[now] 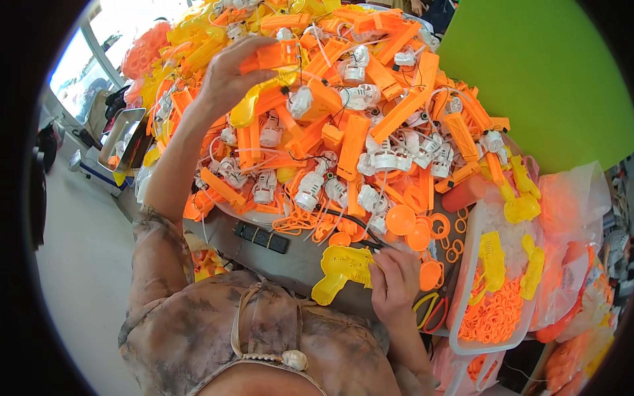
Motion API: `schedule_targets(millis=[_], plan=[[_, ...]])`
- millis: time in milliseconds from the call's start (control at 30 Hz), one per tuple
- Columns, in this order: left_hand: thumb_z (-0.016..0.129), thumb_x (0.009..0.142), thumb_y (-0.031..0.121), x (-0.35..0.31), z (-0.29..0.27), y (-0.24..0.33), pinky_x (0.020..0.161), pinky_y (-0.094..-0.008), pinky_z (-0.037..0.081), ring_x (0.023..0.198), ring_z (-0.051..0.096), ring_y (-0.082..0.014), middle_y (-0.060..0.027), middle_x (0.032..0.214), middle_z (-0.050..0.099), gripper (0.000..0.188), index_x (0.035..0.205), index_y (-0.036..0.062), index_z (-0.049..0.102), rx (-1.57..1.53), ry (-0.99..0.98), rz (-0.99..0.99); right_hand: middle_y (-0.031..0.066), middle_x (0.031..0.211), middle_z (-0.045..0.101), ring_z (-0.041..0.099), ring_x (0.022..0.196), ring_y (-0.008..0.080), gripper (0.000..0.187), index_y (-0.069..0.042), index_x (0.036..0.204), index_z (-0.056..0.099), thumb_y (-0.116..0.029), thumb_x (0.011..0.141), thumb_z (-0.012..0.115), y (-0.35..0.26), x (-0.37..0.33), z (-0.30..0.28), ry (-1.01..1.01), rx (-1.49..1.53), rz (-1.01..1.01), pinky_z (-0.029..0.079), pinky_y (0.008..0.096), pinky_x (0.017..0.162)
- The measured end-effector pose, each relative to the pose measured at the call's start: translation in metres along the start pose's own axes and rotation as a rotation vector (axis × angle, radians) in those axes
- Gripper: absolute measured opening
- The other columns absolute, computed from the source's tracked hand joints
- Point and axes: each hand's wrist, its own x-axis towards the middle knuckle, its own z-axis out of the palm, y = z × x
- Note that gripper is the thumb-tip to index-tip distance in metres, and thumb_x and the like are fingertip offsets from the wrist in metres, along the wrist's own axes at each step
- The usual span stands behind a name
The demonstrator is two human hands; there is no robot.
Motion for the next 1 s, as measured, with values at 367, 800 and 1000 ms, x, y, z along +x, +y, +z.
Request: schedule_targets(millis=[367,800,1000], plan=[[0.075,0.075,0.019,0.022,-0.004,0.065,0.086,-0.0333,0.048,0.1,0.063,-0.0226,-0.0109,0.107,0.066,0.045,0.115,0.0046,0.062,-0.172,0.03,0.001,0.0137,0.127,0.045,0.053,0.104,0.0188,0.077,-0.001,0.142,0.025,-0.008,0.079,0.07,-0.019,0.144,0.05,-0.132,0.546,0.274,0.045,0.0345,0.089],[0.076,0.075,0.01,-0.017,-0.009,0.089,0.091,-0.0291,0.046,0.104,0.058,-0.0143,-0.0086,0.114,0.064,0.05,0.121,0.0003,0.058,-0.652,-0.203,-0.369,0.0062,0.101,0.063,0.062,0.089,0.0128,0.027,0.0,0.112,0.054,-0.006,0.087,0.062,0.009,0.146,0.012,-0.021,1.007,0.306,0.052,0.0296,0.079],[0.079,0.073,0.014,-0.051,0.003,0.085,0.095,-0.0317,0.045,0.109,0.056,-0.0164,-0.0098,0.115,0.062,0.062,0.127,-0.0022,0.052,-0.717,-0.414,-0.424,0.0026,0.094,0.064,0.061,0.083,0.0092,0.037,-0.001,0.114,0.056,-0.015,0.082,0.069,0.004,0.178,-0.053,-0.339,0.776,0.283,0.051,0.0253,0.07]])
